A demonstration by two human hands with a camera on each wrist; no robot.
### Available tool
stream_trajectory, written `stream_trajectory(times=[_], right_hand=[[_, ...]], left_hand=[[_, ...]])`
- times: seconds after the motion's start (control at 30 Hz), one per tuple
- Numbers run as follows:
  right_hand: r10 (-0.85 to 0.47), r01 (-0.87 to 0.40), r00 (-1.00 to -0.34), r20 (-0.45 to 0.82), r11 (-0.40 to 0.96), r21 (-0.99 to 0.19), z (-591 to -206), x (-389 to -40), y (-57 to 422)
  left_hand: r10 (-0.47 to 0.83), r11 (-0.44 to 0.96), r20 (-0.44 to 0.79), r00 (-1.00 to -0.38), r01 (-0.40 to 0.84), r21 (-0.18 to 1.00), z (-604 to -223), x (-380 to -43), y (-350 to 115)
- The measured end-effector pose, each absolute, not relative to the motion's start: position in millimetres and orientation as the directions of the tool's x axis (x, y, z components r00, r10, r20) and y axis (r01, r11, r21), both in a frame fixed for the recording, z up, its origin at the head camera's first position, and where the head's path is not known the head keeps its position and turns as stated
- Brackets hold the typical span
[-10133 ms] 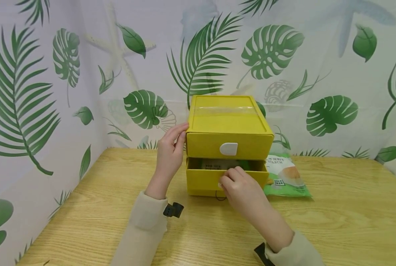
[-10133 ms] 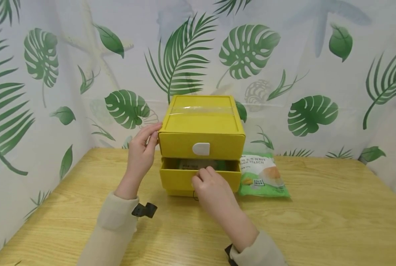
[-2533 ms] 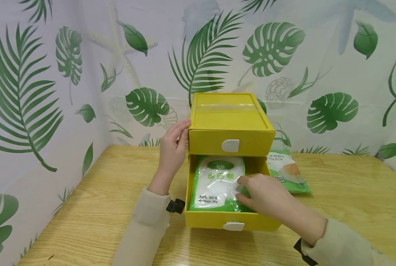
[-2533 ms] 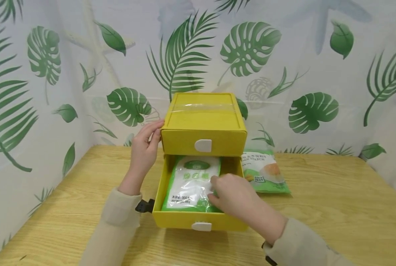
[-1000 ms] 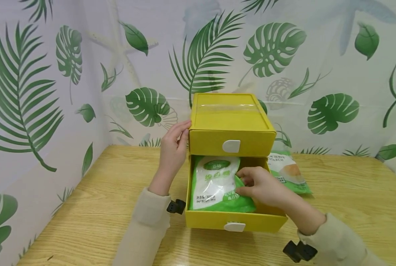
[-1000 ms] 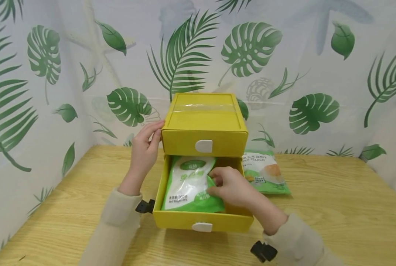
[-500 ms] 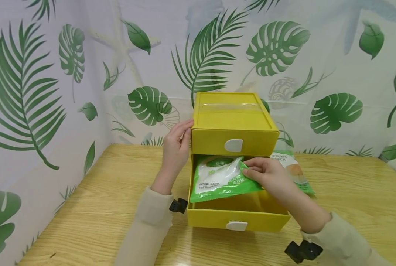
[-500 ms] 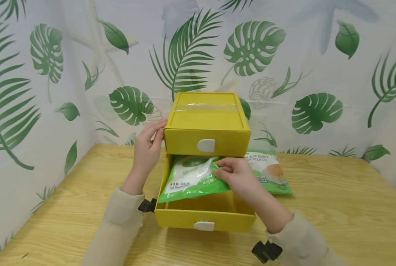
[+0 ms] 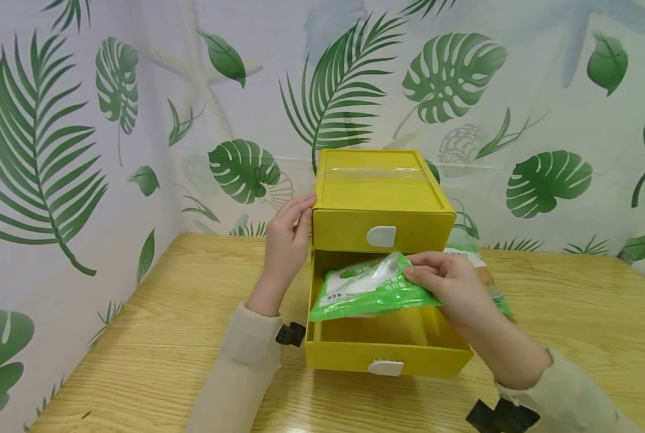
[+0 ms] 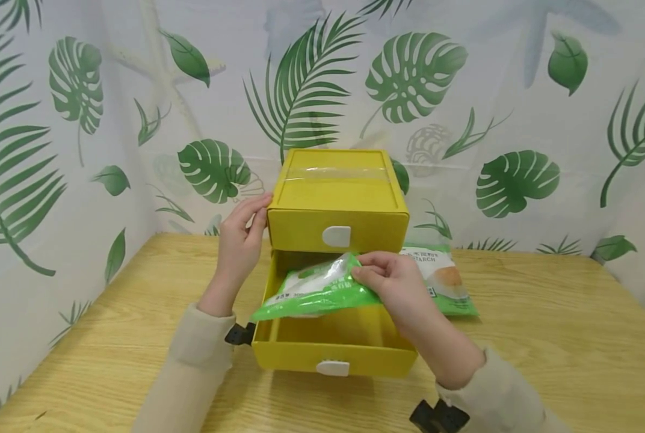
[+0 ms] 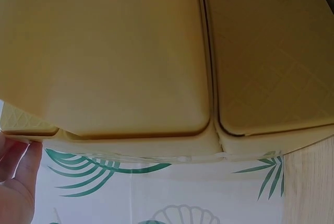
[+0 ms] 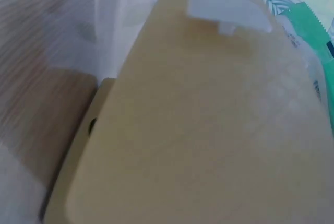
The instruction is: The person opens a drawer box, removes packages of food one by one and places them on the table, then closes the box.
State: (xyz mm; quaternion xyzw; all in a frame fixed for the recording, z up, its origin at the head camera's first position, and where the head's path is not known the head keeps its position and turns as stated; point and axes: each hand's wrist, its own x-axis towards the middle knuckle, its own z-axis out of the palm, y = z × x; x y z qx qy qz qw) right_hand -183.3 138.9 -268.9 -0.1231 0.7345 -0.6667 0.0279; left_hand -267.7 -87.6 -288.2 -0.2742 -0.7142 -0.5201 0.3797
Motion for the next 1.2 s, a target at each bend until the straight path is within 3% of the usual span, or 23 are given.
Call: stream_trajectory(times=[0.3,0.47,0.7,0.93,1.1,1.2], right_hand=[[-0.136,-0.280,-0.934,0.329,-0.293,-0.914,-248.5,-164.4,133.3],[-0.081,-0.334,-0.914,0.398,-0.407,-0.850,-238.0,-160.6,140.6],[0.009,-0.396,-0.895,0.446,-0.473,-0.787,-228.6,-155.1,158.4],[0.020,-0.403,-0.862,0.507,-0.634,-0.660,-222.3,-150.7,192.5],[0.080,-0.424,-0.875,0.478,-0.605,-0.674,-223.8,-145.4,220.6],[0.105,-0.484,-0.847,0.522,-0.559,-0.673,-228.2,-146.4,235.5]], left_hand=[[-0.017,0.305,0.827,-0.562,0.785,0.539,-288.4,-266.7,-88.2],[-0.018,0.316,0.828,-0.560,0.783,0.536,-288.4,-267.0,-90.0],[-0.011,0.328,0.831,-0.556,0.783,0.528,-288.3,-267.8,-90.2],[-0.009,0.323,0.824,-0.566,0.778,0.538,-288.8,-267.1,-90.2],[-0.007,0.333,0.824,-0.567,0.775,0.537,-289.3,-266.7,-90.8],[-0.004,0.330,0.823,-0.568,0.776,0.538,-289.5,-266.8,-90.6]])
